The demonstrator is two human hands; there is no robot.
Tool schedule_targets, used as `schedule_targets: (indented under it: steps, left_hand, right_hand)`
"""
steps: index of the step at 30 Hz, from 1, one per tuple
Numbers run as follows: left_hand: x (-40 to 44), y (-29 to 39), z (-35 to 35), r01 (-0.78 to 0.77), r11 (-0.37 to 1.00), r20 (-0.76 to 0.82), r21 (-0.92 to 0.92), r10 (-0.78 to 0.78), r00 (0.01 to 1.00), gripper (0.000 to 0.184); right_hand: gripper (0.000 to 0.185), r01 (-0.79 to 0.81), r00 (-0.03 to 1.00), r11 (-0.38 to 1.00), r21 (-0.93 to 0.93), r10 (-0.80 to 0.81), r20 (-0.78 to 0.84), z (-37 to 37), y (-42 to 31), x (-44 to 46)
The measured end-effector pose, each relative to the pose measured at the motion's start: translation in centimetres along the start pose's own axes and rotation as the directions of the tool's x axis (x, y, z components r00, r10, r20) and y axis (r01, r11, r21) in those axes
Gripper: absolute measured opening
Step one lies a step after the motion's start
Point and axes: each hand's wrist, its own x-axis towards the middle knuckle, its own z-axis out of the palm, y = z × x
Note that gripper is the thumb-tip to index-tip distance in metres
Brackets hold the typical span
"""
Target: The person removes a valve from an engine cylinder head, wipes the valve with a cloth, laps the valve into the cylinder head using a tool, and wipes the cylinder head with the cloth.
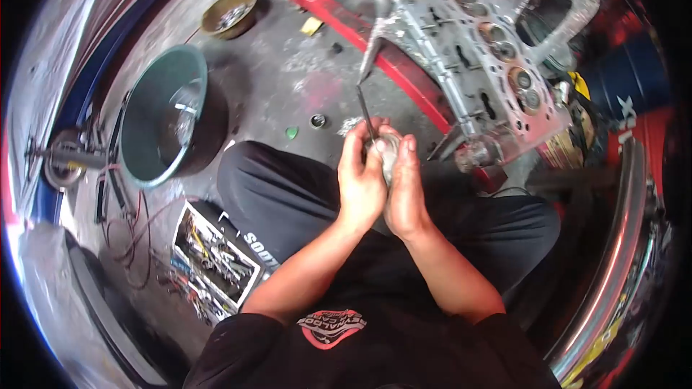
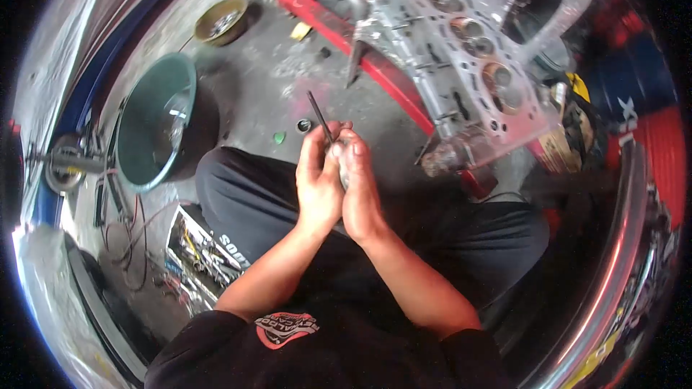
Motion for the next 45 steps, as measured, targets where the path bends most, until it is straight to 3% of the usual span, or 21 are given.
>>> schedule_targets:
  steps: [1,4,7,8,10,11,12,15,19,22,23,24,25,26,29,30,32,36,42,44,45]
  left_hand:
    - [0.6,-0.8,-0.5,0.082,0.984,-0.08,-0.161,-0.096,0.992,0.03]
    - [2.3,-2.6,-1.3,0.065,0.894,-0.192,-0.443,-0.165,0.967,0.025]
    - [3.9,-3.1,-2.0,0.055,0.997,-0.216,-0.046,-0.064,0.974,0.028]
    - [4.7,-3.0,-2.3,0.055,0.997,-0.222,-0.047,-0.064,0.973,0.028]
    - [6.1,-2.8,-3.0,-0.143,0.943,-0.117,0.301,0.185,0.976,0.03]
    - [6.2,-1.5,-3.0,-0.205,0.898,0.007,0.39,0.22,0.975,0.03]
    - [6.3,-1.4,-2.9,-0.318,0.872,0.137,0.372,0.287,0.948,0.03]
    - [5.4,0.2,-1.8,-0.366,0.872,0.324,0.324,0.261,0.909,0.033]
    - [5.3,0.2,-2.5,-0.367,0.884,0.377,0.29,0.247,0.893,0.033]
    - [5.0,-1.7,-3.4,0.179,0.978,0.082,0.109,-0.189,0.979,0.02]
    - [5.4,-3.1,-4.6,0.37,0.891,-0.057,-0.263,-0.397,0.916,0.017]
    - [6.0,-4.2,-5.9,0.437,0.66,-0.099,-0.611,-0.611,0.785,0.015]
    - [6.3,-5.2,-7.0,0.381,0.54,0.001,-0.75,-0.575,0.818,0.018]
    - [6.8,-4.9,-6.9,0.366,0.629,-0.079,-0.686,-0.564,0.822,0.021]
    - [5.6,-1.8,-3.1,0.385,0.724,0.014,-0.572,-0.461,0.887,0.027]
    - [4.7,-1.0,-1.4,0.239,0.961,-0.023,-0.136,-0.244,0.969,0.034]
    - [3.0,0.4,-0.1,0.148,0.989,0.003,0.024,-0.148,0.989,0.038]
    - [1.4,-0.1,-0.7,0.264,0.937,0.074,-0.228,-0.253,0.965,0.041]
    - [2.6,-0.5,-1.2,0.17,0.961,-0.079,-0.217,-0.191,0.978,0.029]
    - [4.0,-0.4,-2.3,0.175,0.964,-0.055,0.203,-0.167,0.984,0.023]
    - [5.4,-0.7,-2.5,0.304,0.952,0.034,0.034,-0.305,0.952,0.021]
  right_hand:
    - [0.063,0.062,0.979,0.994,-0.089,-0.043,0.197,-0.3,0.9,0.5]
    - [0.062,0.25,0.934,0.919,-0.304,-0.146,0.326,0.4,1.3,-1.1]
    - [0.057,0.265,0.908,0.846,-0.462,-0.058,0.414,-0.7,-1.3,-2.0]
    - [0.057,0.265,0.906,0.846,-0.462,-0.055,0.419,-1.5,-2.5,-2.0]
    - [0.046,0.397,0.833,0.671,-0.626,0.023,0.553,-3.2,-4.5,-1.9]
    - [0.034,0.166,0.975,0.792,-0.588,-0.04,0.221,-2.6,-4.6,-1.5]
    - [0.029,0.148,0.988,0.784,-0.603,-0.149,0.048,-2.2,-5.1,0.4]
    - [0.026,0.192,0.971,0.689,-0.698,-0.235,0.036,-2.0,-5.0,5.1]
    - [0.017,0.217,0.97,0.794,-0.567,-0.24,0.035,-1.7,-3.4,6.7]
    - [0.015,0.233,0.957,0.801,-0.552,-0.29,-0.017,-2.2,-2.4,7.1]
    - [0.015,0.262,0.943,0.8,-0.54,-0.331,-0.033,-2.1,-2.7,7.1]
    - [0.015,0.294,0.925,0.798,-0.526,-0.376,-0.054,-2.1,-2.9,7.1]
    - [0.012,0.346,0.904,0.726,-0.594,-0.427,0.004,-2.2,-2.6,7.2]
    - [0.012,0.342,0.905,0.728,-0.595,-0.425,0.001,-2.1,-2.2,7.2]
    - [0.013,0.23,0.942,0.791,-0.566,-0.328,-0.076,-0.7,-0.5,6.6]
    - [0.013,0.375,0.847,0.568,-0.733,-0.532,0.021,-0.9,0.6,7.0]
    - [0.014,0.218,0.918,0.765,-0.606,-0.372,-0.139,-1.1,0.9,6.6]
    - [0.015,0.236,0.899,0.754,-0.613,-0.409,-0.157,-1.1,0.9,5.4]
    - [0.018,0.254,0.94,0.725,-0.64,-0.342,-0.014,0.6,-0.3,5.1]
    - [0.018,0.237,0.951,0.73,-0.641,-0.308,0.001,0.0,0.2,4.6]
    - [0.019,0.222,0.961,0.736,-0.639,-0.277,0.015,-0.4,0.5,4.2]
